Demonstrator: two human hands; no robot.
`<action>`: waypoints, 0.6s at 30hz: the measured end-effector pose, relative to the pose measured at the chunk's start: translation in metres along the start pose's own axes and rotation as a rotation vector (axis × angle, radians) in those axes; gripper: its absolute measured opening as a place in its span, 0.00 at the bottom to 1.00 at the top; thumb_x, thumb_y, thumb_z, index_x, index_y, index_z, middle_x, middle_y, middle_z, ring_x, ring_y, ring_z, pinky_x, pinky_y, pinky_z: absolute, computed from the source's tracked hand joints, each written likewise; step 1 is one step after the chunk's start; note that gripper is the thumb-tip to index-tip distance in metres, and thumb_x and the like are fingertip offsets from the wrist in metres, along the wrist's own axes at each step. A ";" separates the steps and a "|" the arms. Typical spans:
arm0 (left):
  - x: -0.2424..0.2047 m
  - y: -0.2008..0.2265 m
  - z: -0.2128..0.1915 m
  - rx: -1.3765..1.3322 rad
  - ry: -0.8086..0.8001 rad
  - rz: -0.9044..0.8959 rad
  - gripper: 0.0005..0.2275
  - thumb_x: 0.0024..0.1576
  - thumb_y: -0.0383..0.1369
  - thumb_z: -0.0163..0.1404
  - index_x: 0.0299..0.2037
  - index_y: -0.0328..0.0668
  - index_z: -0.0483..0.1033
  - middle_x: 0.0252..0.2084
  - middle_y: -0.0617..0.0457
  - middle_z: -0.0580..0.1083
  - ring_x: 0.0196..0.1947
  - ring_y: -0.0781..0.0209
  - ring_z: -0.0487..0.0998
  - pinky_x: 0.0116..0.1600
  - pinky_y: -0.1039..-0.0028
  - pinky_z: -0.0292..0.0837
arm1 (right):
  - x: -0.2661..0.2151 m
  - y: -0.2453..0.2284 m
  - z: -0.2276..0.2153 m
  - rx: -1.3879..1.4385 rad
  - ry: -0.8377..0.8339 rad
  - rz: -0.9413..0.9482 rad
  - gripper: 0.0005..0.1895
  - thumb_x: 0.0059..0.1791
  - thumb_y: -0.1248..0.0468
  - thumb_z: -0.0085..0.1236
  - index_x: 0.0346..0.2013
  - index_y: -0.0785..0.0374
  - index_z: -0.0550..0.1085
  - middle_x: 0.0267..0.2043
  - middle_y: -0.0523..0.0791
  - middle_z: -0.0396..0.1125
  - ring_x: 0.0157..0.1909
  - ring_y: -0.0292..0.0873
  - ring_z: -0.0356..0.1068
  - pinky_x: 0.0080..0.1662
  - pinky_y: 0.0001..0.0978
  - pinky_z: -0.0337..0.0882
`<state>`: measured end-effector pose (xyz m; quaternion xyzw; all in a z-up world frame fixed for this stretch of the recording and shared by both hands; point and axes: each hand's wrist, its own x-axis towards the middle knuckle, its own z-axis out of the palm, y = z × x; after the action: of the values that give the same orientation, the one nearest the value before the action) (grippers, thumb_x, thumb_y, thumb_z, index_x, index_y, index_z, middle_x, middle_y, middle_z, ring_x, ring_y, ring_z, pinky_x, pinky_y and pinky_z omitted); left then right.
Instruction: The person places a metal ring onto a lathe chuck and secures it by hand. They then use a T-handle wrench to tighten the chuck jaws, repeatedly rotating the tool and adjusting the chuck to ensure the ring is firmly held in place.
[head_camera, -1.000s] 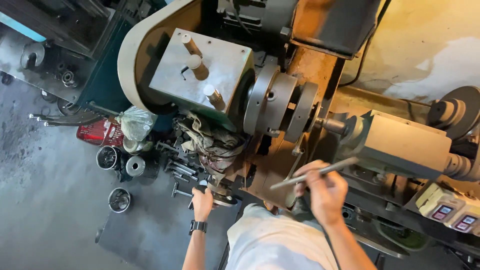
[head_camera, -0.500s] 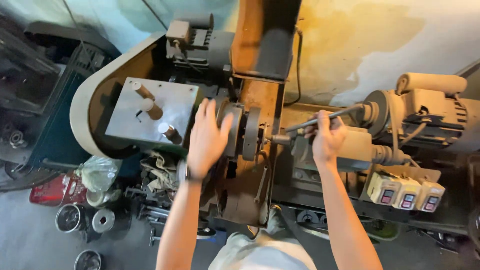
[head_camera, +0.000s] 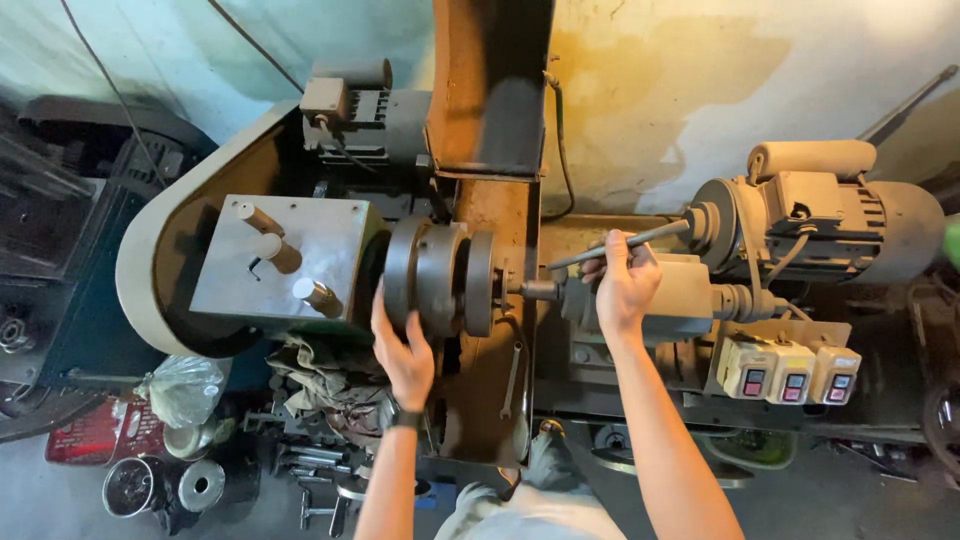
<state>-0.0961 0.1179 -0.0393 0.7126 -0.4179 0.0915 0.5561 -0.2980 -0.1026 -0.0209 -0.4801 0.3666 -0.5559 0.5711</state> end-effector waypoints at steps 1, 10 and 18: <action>-0.037 -0.025 0.005 0.017 -0.001 -0.152 0.24 0.63 0.26 0.49 0.69 0.30 0.59 0.61 0.32 0.71 0.60 0.35 0.74 0.63 0.59 0.68 | -0.003 0.000 0.001 0.001 0.016 -0.005 0.15 0.59 0.58 0.53 0.37 0.68 0.71 0.28 0.46 0.69 0.26 0.36 0.69 0.28 0.27 0.71; 0.035 0.044 -0.011 0.159 0.080 0.053 0.23 0.62 0.25 0.52 0.66 0.25 0.60 0.69 0.30 0.62 0.69 0.35 0.65 0.72 0.58 0.61 | -0.003 0.001 0.003 0.001 0.044 0.013 0.15 0.59 0.57 0.52 0.37 0.67 0.71 0.29 0.45 0.69 0.25 0.35 0.69 0.28 0.26 0.70; 0.109 0.042 0.011 0.360 -0.377 -0.357 0.21 0.63 0.38 0.56 0.61 0.31 0.69 0.48 0.34 0.77 0.49 0.34 0.78 0.54 0.53 0.73 | -0.004 -0.005 0.003 -0.042 0.030 0.009 0.14 0.58 0.58 0.52 0.37 0.66 0.71 0.29 0.46 0.70 0.25 0.35 0.69 0.28 0.26 0.70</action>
<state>-0.0598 0.0532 0.0524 0.8661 -0.3589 -0.0686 0.3412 -0.2971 -0.0979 -0.0159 -0.4818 0.3890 -0.5527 0.5577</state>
